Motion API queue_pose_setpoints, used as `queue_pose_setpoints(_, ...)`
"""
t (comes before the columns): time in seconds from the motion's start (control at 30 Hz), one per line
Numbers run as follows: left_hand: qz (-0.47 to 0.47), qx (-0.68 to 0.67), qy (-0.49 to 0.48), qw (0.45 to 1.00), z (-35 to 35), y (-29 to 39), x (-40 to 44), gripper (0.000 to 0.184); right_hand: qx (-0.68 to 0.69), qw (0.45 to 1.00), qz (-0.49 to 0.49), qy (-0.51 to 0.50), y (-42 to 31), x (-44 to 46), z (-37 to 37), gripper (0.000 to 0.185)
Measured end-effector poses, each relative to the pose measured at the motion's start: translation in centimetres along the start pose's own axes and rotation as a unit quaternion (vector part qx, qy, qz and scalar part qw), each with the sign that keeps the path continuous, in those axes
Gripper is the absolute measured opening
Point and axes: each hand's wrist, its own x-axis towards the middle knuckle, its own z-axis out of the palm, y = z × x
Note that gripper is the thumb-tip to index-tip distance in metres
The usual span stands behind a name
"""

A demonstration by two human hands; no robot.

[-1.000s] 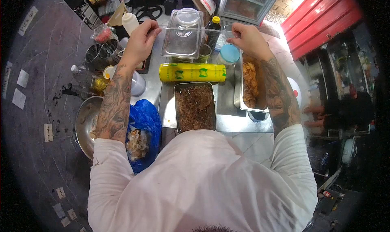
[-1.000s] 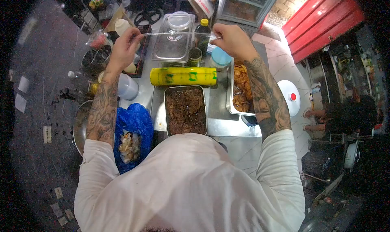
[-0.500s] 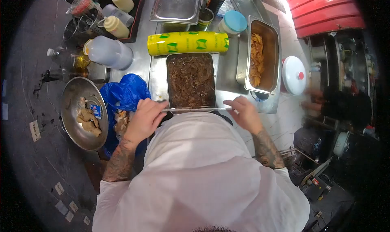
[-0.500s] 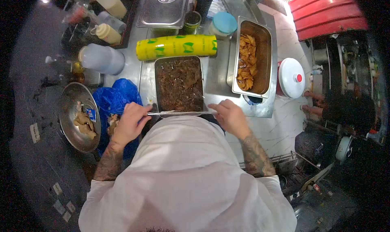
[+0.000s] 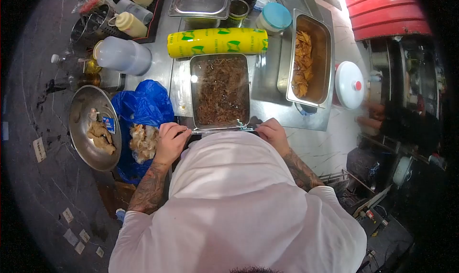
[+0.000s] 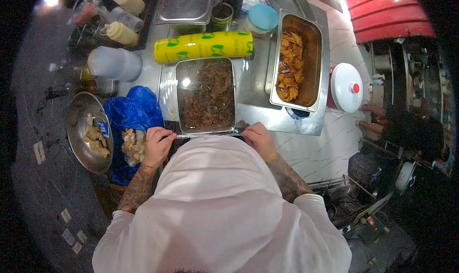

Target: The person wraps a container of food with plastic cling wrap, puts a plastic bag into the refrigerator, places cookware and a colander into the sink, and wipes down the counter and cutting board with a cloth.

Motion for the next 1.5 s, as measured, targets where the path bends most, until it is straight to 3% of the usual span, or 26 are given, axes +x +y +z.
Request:
queue_pose_setpoints(0.37, 0.043, 0.073, -0.001, 0.996, 0.7, -0.4, -1.4, 0.020, -0.005, 0.996, 0.074, -0.054, -0.3, -0.5, 0.1, 0.013)
queue_pose_setpoints(0.47, 0.045, 0.049, -0.044, 0.997, 1.3, -1.1, -1.8, 0.019, -0.020, 0.993, 0.075, -0.091, 0.4, -0.4, 0.4, 0.009)
queue_pose_setpoints(0.53, 0.000, 0.067, -0.112, 0.991, 1.8, -1.5, -1.7, 0.015, -0.031, 0.991, 0.076, -0.108, 0.9, -0.3, 1.0, 0.007)
queue_pose_setpoints(0.63, -0.041, 0.069, -0.104, 0.991, 3.5, -1.7, -1.0, 0.018, -0.064, 0.991, 0.088, -0.080, 1.1, 0.4, 2.4, 0.008)
queue_pose_setpoints(0.77, -0.086, 0.034, -0.070, 0.993, 5.1, -1.5, -0.4, 0.016, -0.009, 0.984, 0.164, -0.072, 1.8, 1.7, 3.4, 0.009)
queue_pose_setpoints(0.83, -0.260, -0.070, -0.147, 0.952, 5.3, -1.6, -0.2, 0.016, 0.034, 0.980, 0.178, -0.087, 2.6, 1.6, 3.7, 0.009)
queue_pose_setpoints(0.87, -0.259, -0.070, -0.147, 0.952, 5.5, -1.9, -0.3, 0.016, 0.185, 0.922, 0.325, -0.097, 3.0, 1.4, 3.7, 0.011)
queue_pose_setpoints(0.9, -0.385, -0.232, -0.139, 0.882, 5.6, -2.2, -0.1, 0.018, 0.328, 0.821, 0.456, -0.103, 2.6, 1.8, 3.4, 0.013)
queue_pose_setpoints(0.93, -0.493, -0.383, -0.124, 0.771, 5.7, -2.5, 0.1, 0.022, 0.327, 0.822, 0.454, -0.103, 2.3, 2.2, 3.2, 0.013)
queue_pose_setpoints(0.97, -0.494, -0.384, -0.123, 0.770, 5.8, -2.8, 0.2, 0.022, 0.396, 0.777, 0.485, -0.059, 1.9, 2.3, 2.9, 0.015)
queue_pose_setpoints(1.0, -0.532, -0.435, -0.085, 0.722, 5.3, -2.5, 1.0, 0.025, 0.462, 0.724, 0.512, -0.016, 1.3, 2.5, 2.7, 0.018)
queue_pose_setpoints(1.03, -0.566, -0.482, -0.047, 0.667, 4.8, -2.3, 1.8, 0.029, 0.461, 0.722, 0.515, -0.017, 1.5, 2.6, 2.7, 0.018)
queue_pose_setpoints(1.1, -0.568, -0.429, -0.069, 0.699, 5.0, -2.6, 2.5, 0.039, 0.307, 0.803, 0.511, -0.028, 2.5, 3.3, 2.6, 0.026)
queue_pose_setpoints(1.13, -0.541, -0.320, -0.009, 0.778, 5.5, -2.7, 2.8, 0.045, 0.203, 0.867, 0.455, 0.005, 2.6, 3.4, 2.7, 0.032)
queue_pose_setpoints(1.17, -0.503, -0.204, 0.051, 0.839, 5.9, -2.7, 2.9, 0.050, 0.203, 0.867, 0.455, 0.006, 2.8, 3.4, 2.8, 0.032)
queue_pose_setpoints(1.23, -0.503, -0.268, 0.089, 0.817, 6.1, -2.6, 4.3, 0.054, 0.174, 0.924, 0.297, 0.166, 2.2, 4.6, 3.3, 0.037)
queue_pose_setpoints(1.3, -0.501, -0.331, 0.123, 0.790, 6.5, -3.0, 5.8, 0.058, 0.230, 0.905, 0.324, 0.151, 2.7, 6.0, 4.4, 0.043)
queue_pose_setpoints(1.37, -0.465, -0.523, 0.065, 0.711, 7.5, -4.0, 7.7, 0.060, 0.332, 0.851, 0.387, 0.126, 3.8, 7.5, 5.8, 0.050)
queue_pose_setpoints(1.4, -0.519, -0.473, 0.046, 0.711, 8.3, -4.4, 8.3, 0.063, 0.376, 0.821, 0.416, 0.103, 3.7, 8.3, 6.1, 0.056)
queue_pose_setpoints(1.5, -0.499, -0.510, 0.061, 0.698, 10.2, -5.1, 8.8, 0.064, 0.366, 0.829, 0.401, 0.133, 1.7, 9.9, 6.8, 0.058)
